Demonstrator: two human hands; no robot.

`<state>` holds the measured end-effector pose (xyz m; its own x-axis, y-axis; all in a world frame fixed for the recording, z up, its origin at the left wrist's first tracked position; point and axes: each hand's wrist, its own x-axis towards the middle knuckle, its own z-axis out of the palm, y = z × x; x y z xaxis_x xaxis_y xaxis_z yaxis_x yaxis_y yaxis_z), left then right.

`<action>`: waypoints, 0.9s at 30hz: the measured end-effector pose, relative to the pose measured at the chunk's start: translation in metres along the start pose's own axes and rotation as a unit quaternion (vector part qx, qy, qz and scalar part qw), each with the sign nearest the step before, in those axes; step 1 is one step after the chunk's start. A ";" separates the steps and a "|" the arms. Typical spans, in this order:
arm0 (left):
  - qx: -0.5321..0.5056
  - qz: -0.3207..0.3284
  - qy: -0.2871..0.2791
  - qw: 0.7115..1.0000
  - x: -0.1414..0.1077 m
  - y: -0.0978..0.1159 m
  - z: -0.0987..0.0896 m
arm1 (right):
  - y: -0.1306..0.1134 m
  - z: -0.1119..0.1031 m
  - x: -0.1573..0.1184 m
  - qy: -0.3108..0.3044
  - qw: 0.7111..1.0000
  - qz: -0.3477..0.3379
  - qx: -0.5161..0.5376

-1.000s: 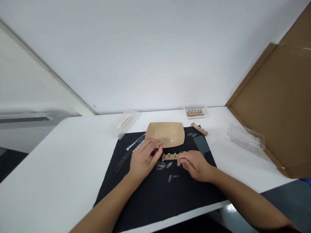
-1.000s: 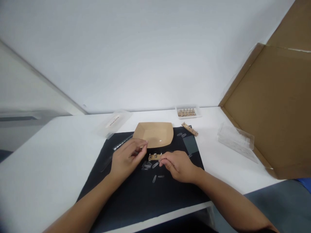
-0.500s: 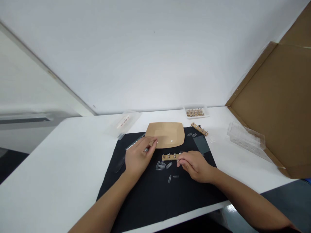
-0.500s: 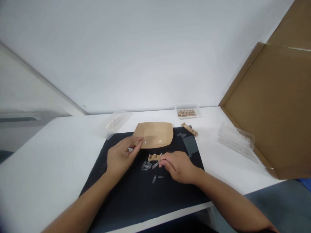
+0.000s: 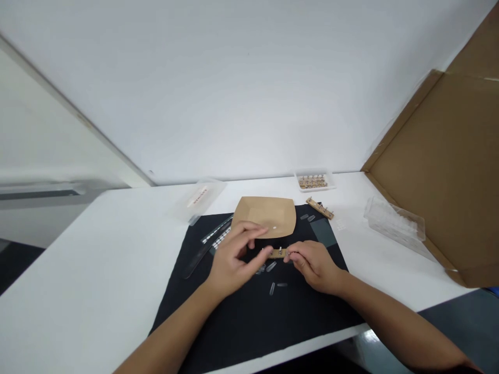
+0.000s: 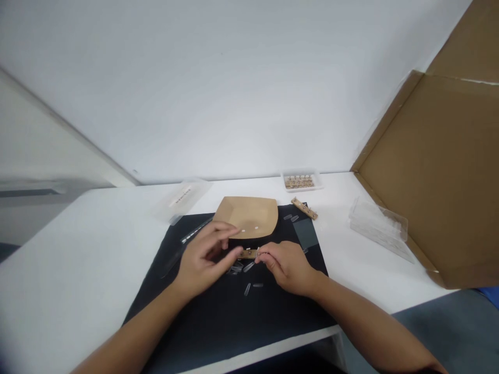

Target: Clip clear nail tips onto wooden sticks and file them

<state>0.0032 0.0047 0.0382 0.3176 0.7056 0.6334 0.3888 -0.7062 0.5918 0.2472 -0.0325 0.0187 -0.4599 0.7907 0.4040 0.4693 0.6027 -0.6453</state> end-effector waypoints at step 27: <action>-0.204 0.057 -0.104 0.972 -0.007 0.012 0.009 | 0.007 0.004 0.001 -0.028 0.991 -0.119 -0.059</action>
<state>0.0137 -0.0081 0.0360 0.5236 0.5876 0.6169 -0.0211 -0.7149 0.6989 0.2475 -0.0276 0.0121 -0.6073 0.6190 0.4980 0.4251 0.7828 -0.4545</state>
